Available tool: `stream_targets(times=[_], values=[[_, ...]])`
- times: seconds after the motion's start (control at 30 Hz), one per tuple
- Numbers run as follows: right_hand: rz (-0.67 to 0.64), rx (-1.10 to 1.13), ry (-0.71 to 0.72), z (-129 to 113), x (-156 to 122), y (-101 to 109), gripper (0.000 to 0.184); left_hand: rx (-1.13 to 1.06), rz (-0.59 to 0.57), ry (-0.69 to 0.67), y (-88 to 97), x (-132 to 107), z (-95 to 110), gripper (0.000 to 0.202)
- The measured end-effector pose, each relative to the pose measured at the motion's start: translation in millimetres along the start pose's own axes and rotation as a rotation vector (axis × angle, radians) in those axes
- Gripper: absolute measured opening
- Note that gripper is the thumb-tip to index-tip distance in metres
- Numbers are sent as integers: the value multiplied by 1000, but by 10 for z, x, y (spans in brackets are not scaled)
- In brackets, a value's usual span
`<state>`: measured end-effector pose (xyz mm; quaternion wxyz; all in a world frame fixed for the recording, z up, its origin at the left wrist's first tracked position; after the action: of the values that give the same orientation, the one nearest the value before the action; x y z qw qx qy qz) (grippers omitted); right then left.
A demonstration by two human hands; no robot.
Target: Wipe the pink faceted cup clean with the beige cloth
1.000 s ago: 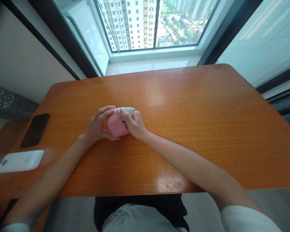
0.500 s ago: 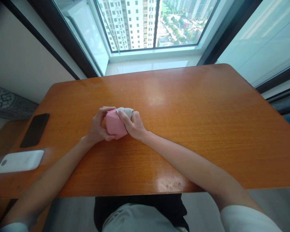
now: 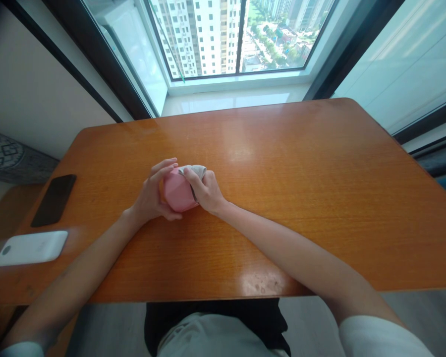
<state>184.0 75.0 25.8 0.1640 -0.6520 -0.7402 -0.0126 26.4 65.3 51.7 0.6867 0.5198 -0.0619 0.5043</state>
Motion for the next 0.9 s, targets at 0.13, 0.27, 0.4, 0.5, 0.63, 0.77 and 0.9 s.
stream_targets(times=[0.13, 0.27, 0.4, 0.5, 0.63, 0.77, 0.9], values=[[-4, 21, -7, 16, 3, -7, 62, 153, -51, -134, -23, -42, 93, 127], [3, 44, -9, 34, 1, -9, 61, 150, -21, -156, 28, -33, 149, 114], [13, 45, -15, 46, 5, 7, 61, 68, -9, -79, 56, -1, 131, 106], [16, 22, -18, 40, 6, 18, 62, 72, -2, -17, 60, 26, 122, 112], [6, 14, 16, -12, 2, 5, 59, 35, 6, 37, 57, 69, 136, 119], [-6, 7, 61, -63, -12, -15, 57, -126, 22, 112, 45, 100, 91, 113], [-12, -44, 43, -39, -32, -15, 62, -372, -67, 247, -95, 86, -41, 100]])
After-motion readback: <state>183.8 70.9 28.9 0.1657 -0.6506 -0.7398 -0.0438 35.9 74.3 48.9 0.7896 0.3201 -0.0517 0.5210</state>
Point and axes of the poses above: each hand's wrist, its own x-axis towards the middle knuckle, its own y-axis out of the back of the hand, z = x × y, the point moved 10 cm from there along x, towards the middle knuckle, and after that the axes turned 6 degrees about y, right-handed, at the moved point
